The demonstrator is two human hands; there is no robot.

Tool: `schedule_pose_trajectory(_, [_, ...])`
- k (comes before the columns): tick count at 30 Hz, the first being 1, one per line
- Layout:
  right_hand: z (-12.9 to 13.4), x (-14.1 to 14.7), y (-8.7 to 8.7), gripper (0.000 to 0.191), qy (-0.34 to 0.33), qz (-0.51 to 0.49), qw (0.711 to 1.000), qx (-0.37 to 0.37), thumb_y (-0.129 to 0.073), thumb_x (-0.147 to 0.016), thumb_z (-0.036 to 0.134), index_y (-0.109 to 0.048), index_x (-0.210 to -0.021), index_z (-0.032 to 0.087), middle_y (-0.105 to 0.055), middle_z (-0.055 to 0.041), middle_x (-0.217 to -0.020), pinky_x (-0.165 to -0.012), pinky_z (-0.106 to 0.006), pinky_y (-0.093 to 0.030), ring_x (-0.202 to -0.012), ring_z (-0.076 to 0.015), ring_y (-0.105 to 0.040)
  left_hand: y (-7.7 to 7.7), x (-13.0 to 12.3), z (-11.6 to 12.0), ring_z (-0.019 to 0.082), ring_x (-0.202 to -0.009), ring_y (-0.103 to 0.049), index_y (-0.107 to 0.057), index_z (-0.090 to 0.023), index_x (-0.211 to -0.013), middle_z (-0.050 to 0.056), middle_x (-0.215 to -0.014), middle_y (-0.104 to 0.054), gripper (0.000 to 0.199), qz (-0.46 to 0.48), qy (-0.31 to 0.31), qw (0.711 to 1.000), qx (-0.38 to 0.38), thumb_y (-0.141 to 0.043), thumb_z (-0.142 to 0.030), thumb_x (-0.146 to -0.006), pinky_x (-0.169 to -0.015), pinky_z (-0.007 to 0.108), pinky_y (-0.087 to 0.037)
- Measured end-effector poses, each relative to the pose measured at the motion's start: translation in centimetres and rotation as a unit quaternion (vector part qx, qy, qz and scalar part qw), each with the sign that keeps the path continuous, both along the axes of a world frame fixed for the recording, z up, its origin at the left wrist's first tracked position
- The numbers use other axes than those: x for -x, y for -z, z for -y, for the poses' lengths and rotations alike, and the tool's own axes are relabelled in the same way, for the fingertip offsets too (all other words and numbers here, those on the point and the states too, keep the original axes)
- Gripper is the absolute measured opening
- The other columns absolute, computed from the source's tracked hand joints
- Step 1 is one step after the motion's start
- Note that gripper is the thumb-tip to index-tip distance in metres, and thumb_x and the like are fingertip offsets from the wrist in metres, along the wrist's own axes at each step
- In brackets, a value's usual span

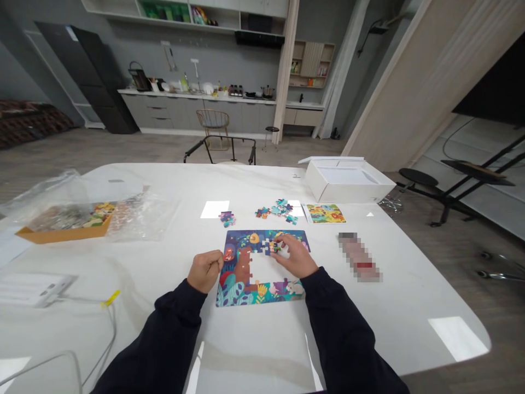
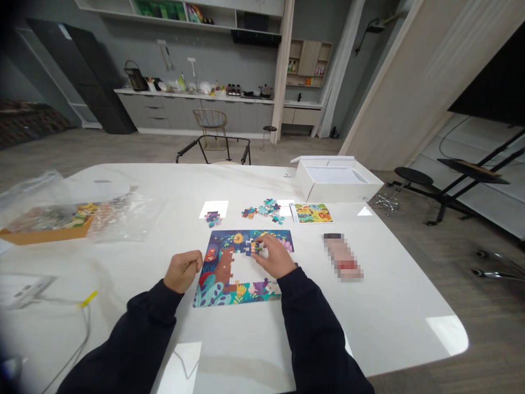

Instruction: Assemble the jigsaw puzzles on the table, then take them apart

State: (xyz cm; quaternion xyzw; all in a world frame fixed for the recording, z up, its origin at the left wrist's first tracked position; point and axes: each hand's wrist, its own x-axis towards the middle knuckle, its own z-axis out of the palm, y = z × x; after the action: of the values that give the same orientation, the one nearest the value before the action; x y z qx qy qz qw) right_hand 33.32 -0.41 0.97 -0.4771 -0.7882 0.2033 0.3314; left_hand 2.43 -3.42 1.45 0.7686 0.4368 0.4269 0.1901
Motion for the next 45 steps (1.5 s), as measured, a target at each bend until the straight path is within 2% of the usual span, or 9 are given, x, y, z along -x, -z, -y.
schedule_pose_trajectory(3, [0.1,0.2,0.2,0.025,-0.011,-0.001,1.0,-0.001,-0.072,-0.086,0.023,-0.063,-0.11,0.024,-0.066,-0.006,-0.107,-0.087,-0.038,-0.051,-0.095,-0.0223,-0.061,0.3,-0.4,-0.2,0.012,-0.055,-0.052,-0.049,-0.02,-0.057,-0.002,-0.058,-0.054,0.029,-0.014,0.009,1.0,0.015,-0.035,0.001,-0.072,-0.059,0.027,-0.041])
schedule_pose_trajectory(7, [0.1,0.3,0.6,0.024,-0.009,0.012,1.0,-0.012,-0.072,-0.086,0.021,-0.062,-0.107,0.023,-0.066,-0.006,-0.105,-0.089,-0.039,-0.051,-0.094,-0.0229,-0.061,0.2,-1.2,-0.7,0.016,-0.07,-0.058,-0.056,-0.02,-0.066,0.001,-0.069,-0.06,0.03,-0.026,0.021,0.999,0.012,-0.039,0.0,-0.081,-0.069,0.031,-0.047])
schedule_pose_trajectory(13, [0.0,0.2,0.6,0.018,0.012,0.04,0.998,-0.055,-0.068,-0.087,0.016,-0.061,-0.102,0.022,-0.068,-0.0076,-0.103,-0.09,-0.042,-0.05,-0.098,-0.0264,-0.062,0.1,-1.6,-0.5,0.021,-0.087,-0.06,-0.064,-0.021,-0.08,0.005,-0.084,-0.066,0.024,-0.04,0.043,0.998,0.004,-0.047,-0.005,-0.087,-0.081,0.036,-0.05])
schedule_pose_trajectory(19, [-0.3,0.8,0.9,0.014,0.016,0.045,0.997,-0.055,-0.067,-0.089,0.018,-0.062,-0.102,0.023,-0.068,-0.0077,-0.104,-0.092,-0.044,-0.049,-0.101,-0.0276,-0.061,0.1,-1.8,-0.5,0.022,-0.095,-0.06,-0.067,-0.021,-0.088,0.006,-0.094,-0.067,0.02,-0.062,0.051,0.996,0.034,-0.05,-0.011,-0.09,-0.087,0.038,-0.051])
schedule_pose_trajectory(24, [-0.6,1.8,1.3,0.013,0.014,0.042,0.998,-0.046,-0.062,-0.092,0.015,-0.066,-0.101,0.023,-0.066,-0.0089,-0.107,-0.095,-0.046,-0.048,-0.105,-0.0277,-0.059,0.2,-1.9,-0.4,0.024,-0.097,-0.06,-0.068,-0.022,-0.091,0.005,-0.098,-0.069,0.019,-0.1,0.041,0.993,0.049,-0.051,-0.014,-0.089,-0.09,0.04,-0.048])
schedule_pose_trajectory(31, [-1.1,1.6,2.5,0.017,0.021,0.06,0.997,-0.035,-0.063,-0.094,0.02,-0.073,-0.107,0.022,-0.065,-0.0112,-0.111,-0.098,-0.048,-0.049,-0.108,-0.0284,-0.06,0.6,-1.8,-0.4,0.024,-0.099,-0.059,-0.067,-0.022,-0.093,0.005,-0.099,-0.069,0.017,-0.115,0.038,0.991,0.06,-0.051,-0.017,-0.091,-0.091,0.041,-0.045])
schedule_pose_trajectory(45, [-0.7,1.7,2.3,0.021,0.021,0.075,0.996,-0.03,-0.061,-0.094,0.022,-0.076,-0.109,0.024,-0.062,-0.0119,-0.115,-0.1,-0.049,-0.049,-0.111,-0.0287,-0.059,0.8,-1.9,-0.6,0.024,-0.1,-0.059,-0.067,-0.022,-0.091,0.005,-0.099,-0.07,0.016,-0.118,0.041,0.989,0.074,-0.052,-0.017,-0.092,-0.092,0.041,-0.044])
